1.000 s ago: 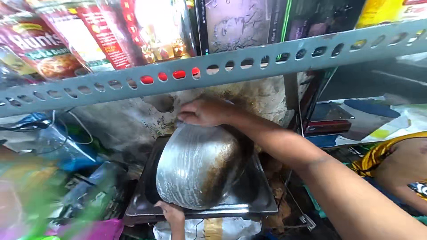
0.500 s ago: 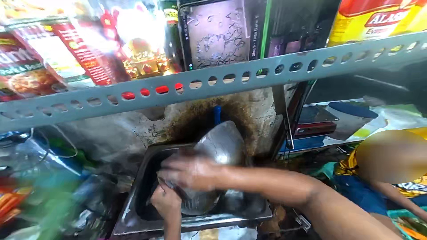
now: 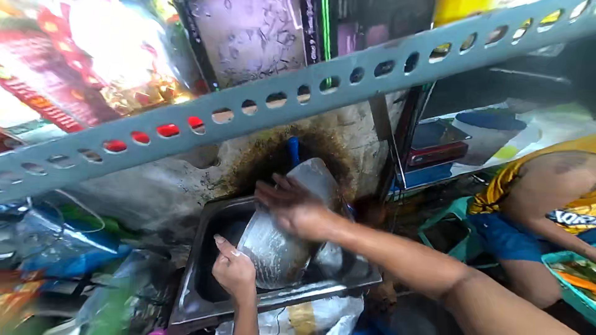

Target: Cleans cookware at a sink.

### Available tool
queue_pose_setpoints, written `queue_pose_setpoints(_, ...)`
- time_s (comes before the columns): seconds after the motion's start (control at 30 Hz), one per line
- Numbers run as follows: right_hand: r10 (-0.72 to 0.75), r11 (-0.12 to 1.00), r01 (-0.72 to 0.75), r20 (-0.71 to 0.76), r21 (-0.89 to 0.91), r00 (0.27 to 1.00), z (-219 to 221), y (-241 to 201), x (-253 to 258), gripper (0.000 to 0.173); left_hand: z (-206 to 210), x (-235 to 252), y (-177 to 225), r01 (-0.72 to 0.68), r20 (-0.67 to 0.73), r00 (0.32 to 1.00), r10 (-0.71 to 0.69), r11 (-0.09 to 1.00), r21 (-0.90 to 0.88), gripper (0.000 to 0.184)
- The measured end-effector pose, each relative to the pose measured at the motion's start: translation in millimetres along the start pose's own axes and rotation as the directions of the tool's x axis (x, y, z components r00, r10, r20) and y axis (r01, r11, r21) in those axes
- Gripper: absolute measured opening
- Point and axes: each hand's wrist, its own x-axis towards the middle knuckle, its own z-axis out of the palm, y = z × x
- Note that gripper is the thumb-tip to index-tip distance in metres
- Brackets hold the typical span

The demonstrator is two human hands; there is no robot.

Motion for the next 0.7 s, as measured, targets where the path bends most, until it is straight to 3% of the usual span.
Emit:
queue_pose_setpoints(0.13, 0.380, 0.919, -0.373, -0.033, 0.127, 0.924, -6, 57, -2, 0.050, -1, 3, -4, 0.004, -0.007, 1.000, -0.004, 1.000, 0.003, 0.069)
queue_pose_setpoints(0.17, 0.386, 0.919, -0.380, -0.044, 0.106, 0.921, -2, 44, -3, 0.051, 1, 6, -4, 0.000, -0.021, 1.000, 0.000, 1.000, 0.004, 0.068)
queue_pose_setpoints(0.3, 0.104, 0.995, -0.103, -0.061, 0.014, 0.993, 18, -20, -9, 0.045, 4, 12, -5, -0.008, 0.003, 1.000, 0.008, 0.999, 0.047, 0.069)
queue_pose_setpoints(0.37, 0.180, 0.983, -0.176, -0.072, 0.050, 0.981, 6, 9, -5, 0.047, 3, 15, -3, 0.003, 0.024, 1.000, -0.004, 0.998, 0.062, 0.070)
queue_pose_setpoints(0.43, 0.351, 0.936, -0.345, -0.169, 0.068, 0.921, 3, 37, -7, 0.045, 1, 16, -4, 0.025, 0.020, 0.999, -0.026, 0.997, 0.070, 0.069)
queue_pose_setpoints(0.47, 0.366, 0.931, -0.359, -0.211, 0.072, 0.907, 5, 37, -10, 0.044, 2, 17, -4, 0.032, 0.018, 0.999, -0.033, 0.997, 0.070, 0.069)
queue_pose_setpoints(0.6, 0.189, 0.982, -0.181, -0.224, 0.059, 0.956, 15, 8, -25, 0.039, 3, 18, -3, 0.017, 0.027, 0.999, -0.019, 0.998, 0.066, 0.070)
queue_pose_setpoints(0.7, 0.422, 0.906, -0.395, -0.254, 0.151, 0.870, 6, 53, -24, 0.041, 1, 12, -1, 0.029, 0.003, 1.000, -0.029, 0.999, 0.029, 0.069)
